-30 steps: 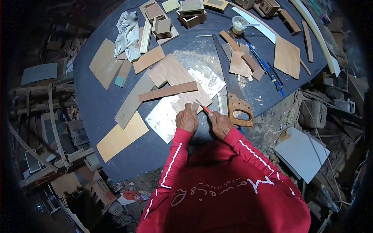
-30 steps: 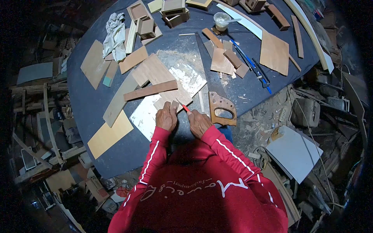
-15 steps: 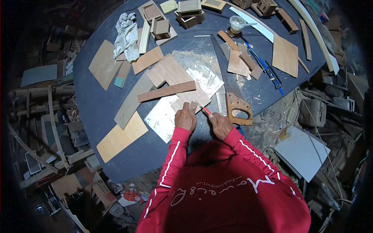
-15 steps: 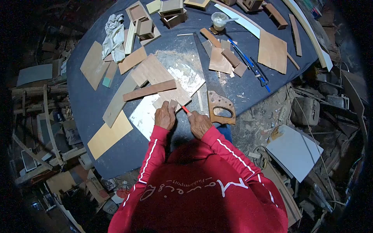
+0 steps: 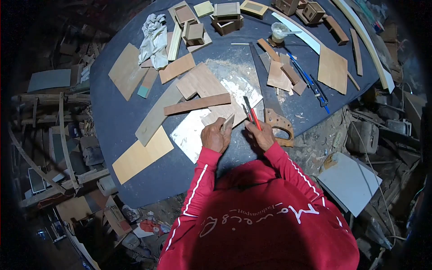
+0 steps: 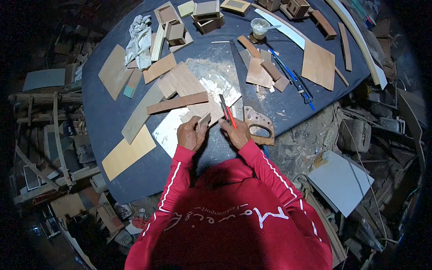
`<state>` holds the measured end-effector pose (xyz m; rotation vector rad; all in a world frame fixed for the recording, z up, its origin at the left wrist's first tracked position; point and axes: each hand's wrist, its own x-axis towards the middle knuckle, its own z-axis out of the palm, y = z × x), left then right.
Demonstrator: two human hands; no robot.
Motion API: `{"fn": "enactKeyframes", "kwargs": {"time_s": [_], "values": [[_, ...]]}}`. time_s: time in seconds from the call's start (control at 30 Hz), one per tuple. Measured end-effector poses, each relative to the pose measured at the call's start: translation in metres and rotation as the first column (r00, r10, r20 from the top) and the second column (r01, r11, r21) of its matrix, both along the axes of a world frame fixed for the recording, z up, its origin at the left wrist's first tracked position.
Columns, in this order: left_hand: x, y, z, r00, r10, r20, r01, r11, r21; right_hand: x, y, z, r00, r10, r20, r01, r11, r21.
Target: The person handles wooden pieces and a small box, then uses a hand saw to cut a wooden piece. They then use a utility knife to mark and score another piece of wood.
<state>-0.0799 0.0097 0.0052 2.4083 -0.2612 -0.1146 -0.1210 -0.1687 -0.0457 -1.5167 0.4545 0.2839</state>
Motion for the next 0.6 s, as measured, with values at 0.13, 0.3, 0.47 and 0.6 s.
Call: {"fn": "enactKeyframes", "kwargs": {"time_s": [0.13, 0.3, 0.47, 0.6], "values": [[-0.007, -0.01, 0.0, 0.938, -0.146, 0.314, 0.122, 0.988, 0.097, 0.019, 0.013, 0.02, 0.991, -0.053, -0.122, 0.076, 0.979, 0.188], [-0.018, -0.009, 0.006, 0.994, -0.071, 0.088, 0.083, 0.988, -0.133, 0.02, 0.008, 0.014, 0.983, -0.091, -0.157, 0.135, 0.946, 0.295], [-0.018, 0.003, -0.008, 0.875, -0.106, -0.473, -0.316, 0.615, -0.723, 0.02, -0.002, 0.004, 0.994, 0.104, -0.037, -0.095, 0.977, 0.193], [-0.006, 0.001, -0.014, 0.866, -0.183, -0.466, -0.215, 0.704, -0.677, 0.022, 0.004, -0.004, 0.963, 0.201, 0.181, -0.212, 0.976, 0.047]]}}
